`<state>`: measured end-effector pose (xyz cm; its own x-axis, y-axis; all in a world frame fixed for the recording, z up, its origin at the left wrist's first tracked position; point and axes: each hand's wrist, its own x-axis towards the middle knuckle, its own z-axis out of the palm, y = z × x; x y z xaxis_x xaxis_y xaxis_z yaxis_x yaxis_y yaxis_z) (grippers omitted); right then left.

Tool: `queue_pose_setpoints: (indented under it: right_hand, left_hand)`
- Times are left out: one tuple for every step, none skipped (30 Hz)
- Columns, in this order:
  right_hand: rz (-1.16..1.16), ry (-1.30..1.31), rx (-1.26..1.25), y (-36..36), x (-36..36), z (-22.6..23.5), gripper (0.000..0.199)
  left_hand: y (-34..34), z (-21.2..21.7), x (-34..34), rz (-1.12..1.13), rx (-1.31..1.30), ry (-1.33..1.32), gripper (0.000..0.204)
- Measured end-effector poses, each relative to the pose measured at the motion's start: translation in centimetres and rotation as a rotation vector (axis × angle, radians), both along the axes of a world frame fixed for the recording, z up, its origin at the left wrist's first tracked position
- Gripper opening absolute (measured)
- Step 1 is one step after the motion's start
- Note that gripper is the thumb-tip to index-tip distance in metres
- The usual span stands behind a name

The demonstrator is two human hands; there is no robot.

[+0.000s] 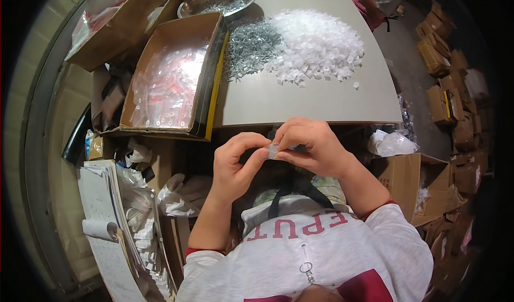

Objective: The person sorts small metal parts and plastic spacers by hand, placing them into a plastic bag.

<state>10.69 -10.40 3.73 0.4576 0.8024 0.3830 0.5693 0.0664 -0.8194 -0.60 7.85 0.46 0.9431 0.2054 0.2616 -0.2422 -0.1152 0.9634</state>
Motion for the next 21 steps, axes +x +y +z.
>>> queue_pose_setpoints:
  right_hand:
    - [-0.019,0.025,-0.033,-0.3,0.0,0.0,0.015]
    - [-0.039,0.051,-0.065,-0.4,-0.1,0.0,0.014]
    - [-0.040,0.048,-0.065,-0.5,-0.2,0.2,0.014]
    - [-0.094,0.167,-0.114,-0.6,-0.4,0.6,0.012]
    - [-0.147,0.287,-0.161,-0.7,-0.6,0.8,0.011]
    - [-0.150,0.283,-0.158,-0.8,-0.5,0.5,0.011]
    - [-0.124,0.172,-0.153,-1.0,-0.3,0.0,0.011]
    - [-0.100,0.060,-0.149,-1.2,-0.1,-0.4,0.011]
    - [-0.102,0.057,-0.145,-1.4,-0.1,-0.4,0.011]
    - [-0.089,0.015,-0.172,-1.5,-0.1,-0.4,0.012]
    - [-0.077,-0.028,-0.199,-1.7,-0.2,-0.4,0.013]
    - [-0.072,-0.023,-0.192,-1.8,-0.3,-0.5,0.013]
    - [-0.078,-0.026,-0.189,-2.1,-0.3,-0.4,0.013]
    - [-0.107,-0.013,-0.222,-2.7,-0.2,-0.2,0.013]
    - [-0.130,0.001,-0.252,-3.0,-0.1,-0.2,0.012]
    - [-0.157,0.013,-0.243,-3.5,0.0,-0.2,0.012]
    - [-0.156,0.008,-0.236,-4.1,-0.1,-0.1,0.012]
    - [-0.190,0.015,-0.249,-4.6,-0.1,-0.1,0.012]
    - [-0.224,0.022,-0.261,-5.3,-0.2,0.0,0.012]
    - [-0.276,0.040,-0.259,-6.3,-0.3,0.0,0.013]
    - [-0.327,0.058,-0.256,-7.6,-0.2,0.0,0.014]
  left_hand:
    - [-0.2,0.3,0.1,0.000,-0.001,-0.002,0.016]
    - [-0.5,0.6,0.3,0.048,0.139,-0.043,0.011]
    - [-0.7,0.7,0.5,0.096,0.279,-0.086,0.005]
    - [-0.8,0.6,0.7,0.086,0.355,-0.114,0.005]
    - [-1.1,0.6,0.8,0.085,0.355,-0.117,0.005]
    - [-1.5,0.7,0.9,0.089,0.401,-0.130,0.004]
    - [-1.9,0.8,1.0,0.093,0.448,-0.142,0.005]
    - [-2.2,0.8,1.1,0.101,0.480,-0.157,0.007]
    - [-2.4,0.8,1.1,0.099,0.483,-0.162,0.007]
    - [-2.5,0.8,1.2,0.078,0.478,-0.149,0.007]
    - [-2.6,0.7,1.3,0.057,0.473,-0.138,0.008]
    - [-2.7,0.7,1.3,0.042,0.475,-0.138,0.008]
    - [-2.8,0.8,1.4,0.038,0.478,-0.143,0.008]
    - [-2.7,0.9,1.4,0.059,0.464,-0.121,0.008]
    - [-2.6,1.0,1.4,0.086,0.453,-0.097,0.008]
    - [-2.4,1.1,1.5,0.100,0.422,-0.084,0.007]
    - [-2.6,1.2,1.7,0.103,0.429,-0.088,0.007]
    - [-2.8,1.3,1.9,0.066,0.419,-0.057,0.007]
    - [-3.0,1.5,2.1,0.029,0.410,-0.026,0.007]
    - [-3.0,2.2,2.2,0.009,0.431,0.004,0.007]
    - [-2.4,2.8,2.4,0.024,0.442,0.003,0.007]
